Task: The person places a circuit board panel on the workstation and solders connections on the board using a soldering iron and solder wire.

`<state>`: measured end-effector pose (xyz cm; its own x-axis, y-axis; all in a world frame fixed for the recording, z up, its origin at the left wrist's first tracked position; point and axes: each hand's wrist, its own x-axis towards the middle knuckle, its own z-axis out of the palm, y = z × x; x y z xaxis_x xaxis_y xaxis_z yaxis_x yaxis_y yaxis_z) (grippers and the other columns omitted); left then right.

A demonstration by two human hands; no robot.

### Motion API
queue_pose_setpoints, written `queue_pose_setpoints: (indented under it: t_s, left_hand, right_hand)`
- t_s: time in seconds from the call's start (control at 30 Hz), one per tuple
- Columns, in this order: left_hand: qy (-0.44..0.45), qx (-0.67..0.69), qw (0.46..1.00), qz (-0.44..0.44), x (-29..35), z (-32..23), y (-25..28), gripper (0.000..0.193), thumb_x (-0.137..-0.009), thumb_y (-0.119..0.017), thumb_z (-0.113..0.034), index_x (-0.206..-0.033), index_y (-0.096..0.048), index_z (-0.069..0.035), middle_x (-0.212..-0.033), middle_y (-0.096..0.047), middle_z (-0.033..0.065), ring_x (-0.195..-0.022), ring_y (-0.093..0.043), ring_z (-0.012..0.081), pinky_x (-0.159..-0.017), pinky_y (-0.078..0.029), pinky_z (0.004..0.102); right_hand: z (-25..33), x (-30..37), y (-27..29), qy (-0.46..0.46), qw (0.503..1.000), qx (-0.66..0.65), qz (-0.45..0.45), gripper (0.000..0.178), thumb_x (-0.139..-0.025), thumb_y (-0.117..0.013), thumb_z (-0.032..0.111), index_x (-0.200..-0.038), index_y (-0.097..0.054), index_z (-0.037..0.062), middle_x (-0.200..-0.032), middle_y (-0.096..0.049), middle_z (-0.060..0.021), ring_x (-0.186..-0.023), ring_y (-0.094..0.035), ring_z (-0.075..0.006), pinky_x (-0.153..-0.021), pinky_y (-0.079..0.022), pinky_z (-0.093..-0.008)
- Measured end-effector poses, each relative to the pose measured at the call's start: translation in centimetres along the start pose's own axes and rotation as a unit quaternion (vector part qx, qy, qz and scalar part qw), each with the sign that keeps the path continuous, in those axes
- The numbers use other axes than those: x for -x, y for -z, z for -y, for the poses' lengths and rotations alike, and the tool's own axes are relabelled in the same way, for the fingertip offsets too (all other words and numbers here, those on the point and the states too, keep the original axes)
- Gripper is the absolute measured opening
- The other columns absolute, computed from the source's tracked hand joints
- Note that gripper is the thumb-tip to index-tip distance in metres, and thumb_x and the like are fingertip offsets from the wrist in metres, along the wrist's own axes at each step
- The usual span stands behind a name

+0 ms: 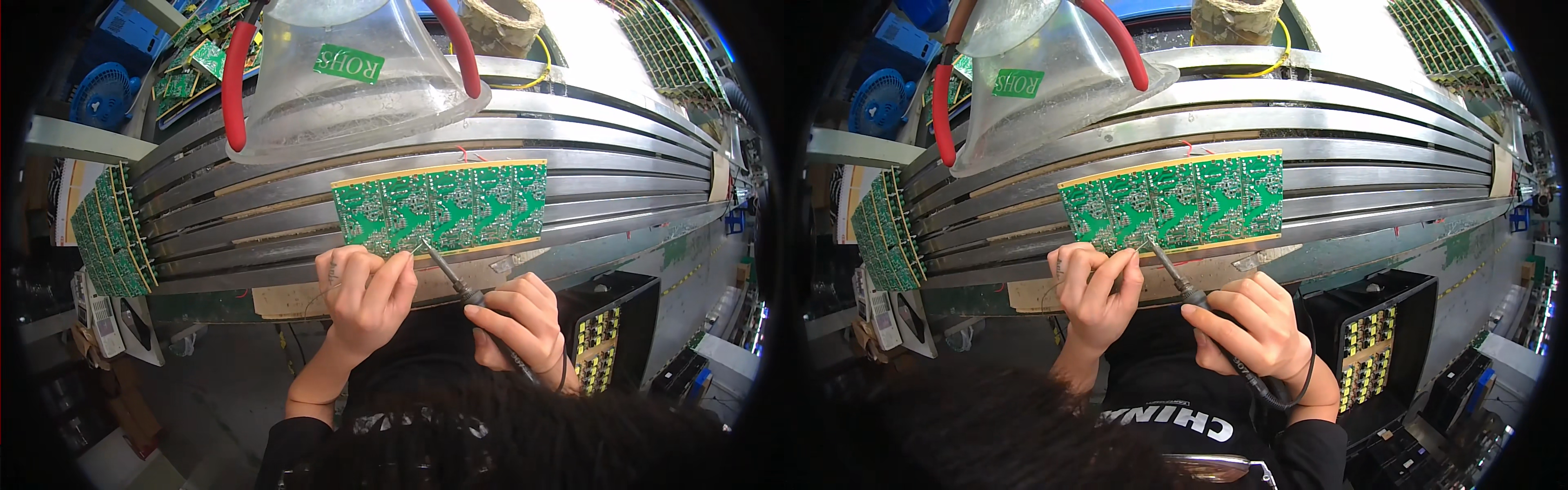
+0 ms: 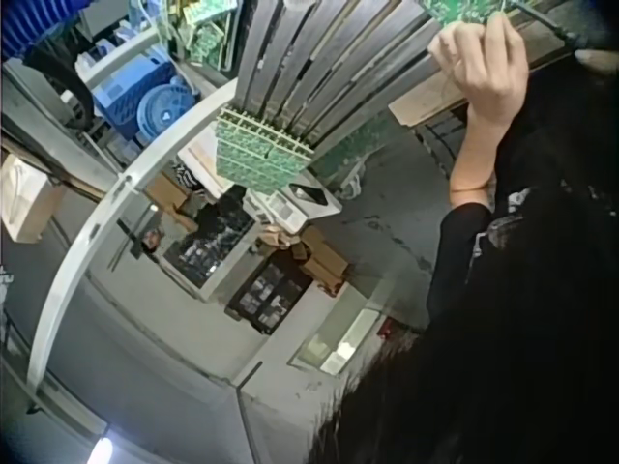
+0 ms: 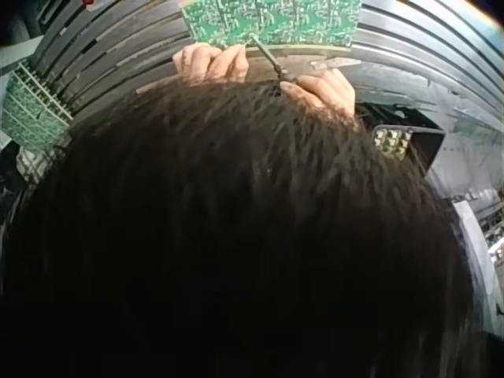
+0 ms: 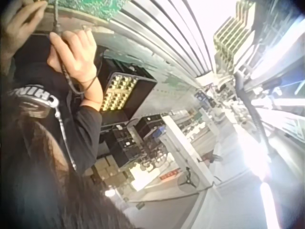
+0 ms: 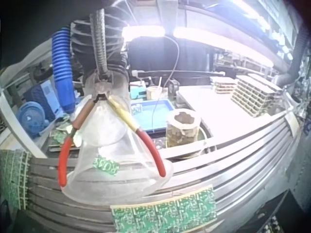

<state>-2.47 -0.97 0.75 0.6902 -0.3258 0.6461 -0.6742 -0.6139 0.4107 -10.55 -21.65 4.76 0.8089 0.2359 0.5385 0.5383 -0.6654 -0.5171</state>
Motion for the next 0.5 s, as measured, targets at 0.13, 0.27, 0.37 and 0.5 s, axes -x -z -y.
queue_pose_setpoints:
  t_s: [0.13,0.27,0.37,0.5]
  left_hand:
    - [0.007,0.007,1.0,-0.002,0.2,-0.2,0.6,0.027,-0.073,-0.08,0.002,-0.097,-0.076,-0.009,-0.078,-0.049,-0.0019,-0.073,-0.05,0.0176,-0.072,-0.042,0.0318]
    - [0.04,0.035,0.999,-0.011,0.9,0.3,2.0,0.028,-0.075,-0.079,0.004,-0.1,-0.076,-0.008,-0.076,-0.047,-0.0017,-0.07,-0.047,0.0169,-0.064,-0.04,0.0281]
    - [0.019,0.027,0.999,-0.039,1.0,1.4,2.5,0.028,-0.076,-0.08,0.004,-0.101,-0.077,-0.008,-0.075,-0.045,-0.0017,-0.066,-0.043,0.0164,-0.058,-0.037,0.0262]
    - [0.021,0.014,0.999,-0.026,1.9,2.2,3.4,0.027,-0.077,-0.081,0.003,-0.102,-0.078,-0.009,-0.075,-0.045,-0.0016,-0.065,-0.041,0.0166,-0.058,-0.037,0.0268]
  right_hand:
    - [0.7,0.2,-0.5,0.008,0.999,0.038,-0.005,0.03,-0.072,-0.076,0.008,-0.101,-0.076,0.005,-0.088,-0.066,-0.0062,-0.069,-0.058,-0.0183,-0.063,-0.048,-0.0311]
    - [1.1,0.4,-0.7,0.023,0.996,0.081,-0.008,0.029,-0.074,-0.075,0.01,-0.102,-0.076,0.0056,-0.088,-0.066,-0.0059,-0.069,-0.059,-0.018,-0.062,-0.047,-0.0309]
    - [1.1,0.4,-0.4,0.023,0.997,0.074,-0.02,0.03,-0.074,-0.075,0.012,-0.103,-0.076,0.0064,-0.089,-0.066,-0.0058,-0.07,-0.059,-0.0179,-0.062,-0.046,-0.0307]
    - [-0.9,-0.5,1.7,0.015,0.988,0.069,-0.135,0.031,-0.076,-0.069,0.007,-0.106,-0.076,0.0067,-0.094,-0.068,-0.0062,-0.073,-0.058,-0.0188,-0.067,-0.048,-0.0332]
